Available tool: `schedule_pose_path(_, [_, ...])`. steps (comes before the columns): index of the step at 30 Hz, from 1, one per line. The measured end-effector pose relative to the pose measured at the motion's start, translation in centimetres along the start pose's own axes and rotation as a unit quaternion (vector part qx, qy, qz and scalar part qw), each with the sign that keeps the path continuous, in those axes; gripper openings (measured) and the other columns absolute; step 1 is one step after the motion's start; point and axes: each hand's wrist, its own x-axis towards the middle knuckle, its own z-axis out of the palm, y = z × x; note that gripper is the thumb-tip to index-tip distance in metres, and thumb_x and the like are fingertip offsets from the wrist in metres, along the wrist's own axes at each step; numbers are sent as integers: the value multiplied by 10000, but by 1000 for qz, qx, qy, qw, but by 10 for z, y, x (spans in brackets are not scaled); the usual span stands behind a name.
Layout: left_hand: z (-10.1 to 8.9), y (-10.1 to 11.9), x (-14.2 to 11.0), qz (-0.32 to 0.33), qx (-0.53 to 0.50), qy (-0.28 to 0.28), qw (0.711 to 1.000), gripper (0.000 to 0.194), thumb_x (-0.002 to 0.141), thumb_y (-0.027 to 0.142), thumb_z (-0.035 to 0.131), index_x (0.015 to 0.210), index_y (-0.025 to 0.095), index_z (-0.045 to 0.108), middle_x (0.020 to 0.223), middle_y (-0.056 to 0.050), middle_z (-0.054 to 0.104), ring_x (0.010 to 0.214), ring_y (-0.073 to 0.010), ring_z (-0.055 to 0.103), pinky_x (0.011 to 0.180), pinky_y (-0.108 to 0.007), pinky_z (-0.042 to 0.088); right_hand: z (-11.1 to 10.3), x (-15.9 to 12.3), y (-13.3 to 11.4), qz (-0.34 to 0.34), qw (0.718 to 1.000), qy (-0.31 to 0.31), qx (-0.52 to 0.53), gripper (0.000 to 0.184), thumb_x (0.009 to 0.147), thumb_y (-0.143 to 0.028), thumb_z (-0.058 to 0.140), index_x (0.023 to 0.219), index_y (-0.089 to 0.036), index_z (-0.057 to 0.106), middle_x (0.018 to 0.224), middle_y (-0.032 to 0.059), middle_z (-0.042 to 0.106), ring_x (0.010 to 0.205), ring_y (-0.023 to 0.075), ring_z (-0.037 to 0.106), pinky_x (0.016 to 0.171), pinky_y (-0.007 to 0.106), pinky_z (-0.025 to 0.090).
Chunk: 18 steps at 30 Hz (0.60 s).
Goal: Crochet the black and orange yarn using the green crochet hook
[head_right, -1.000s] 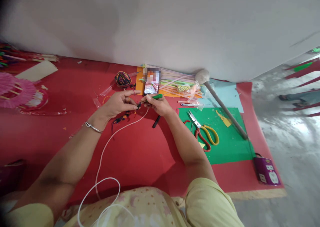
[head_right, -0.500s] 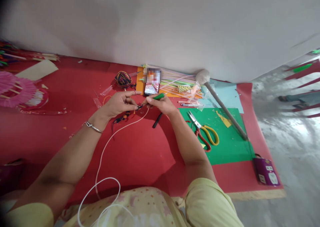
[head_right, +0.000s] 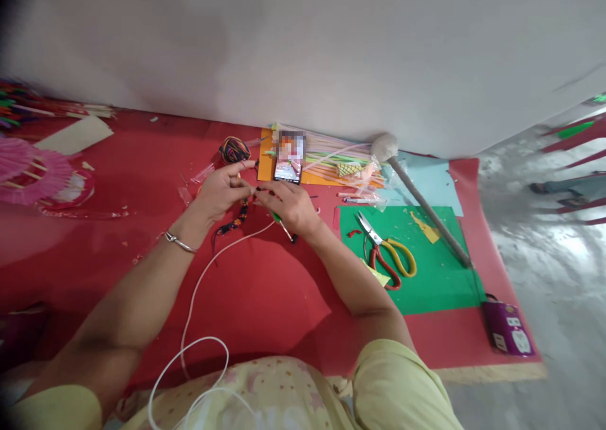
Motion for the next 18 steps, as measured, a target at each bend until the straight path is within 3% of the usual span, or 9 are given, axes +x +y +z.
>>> schedule_pose_path(4, [1,6,-2,-73,-137,-40,987,877,630,273,915,1440,153,602,537,114,508,384,-24,294,418,-209,175,9,-9,1,13,998,29,-62,320,1044,-350,599,1320,-310,754,1320,131,751,1214,292,689,1077,483,565])
schedule_pose_path(9, [-4,9,-6,-147,-217,-122,957,714,590,225,918,1266,179,693,581,87,539,380,2,245,416,-192,155,6,-9,4,-18,999,38,-26,282,1011,-385,662,1268,-364,777,1246,88,780,1194,280,702,1069,489,579])
schedule_pose_path(15, [-10,8,-2,-116,-119,-78,983,864,590,182,883,1419,136,643,563,71,592,390,-34,312,438,-227,173,-4,3,5,-15,989,52,140,240,993,-444,688,1149,-315,817,1169,106,805,1108,252,736,1023,450,571])
schedule_pose_path(18, [-8,3,0,-71,-33,-53,995,869,595,180,843,1436,97,641,653,18,691,490,-82,499,513,-235,330,-10,9,2,14,986,9,166,253,974,-497,696,1066,-307,836,1112,104,813,1073,258,738,994,434,573])
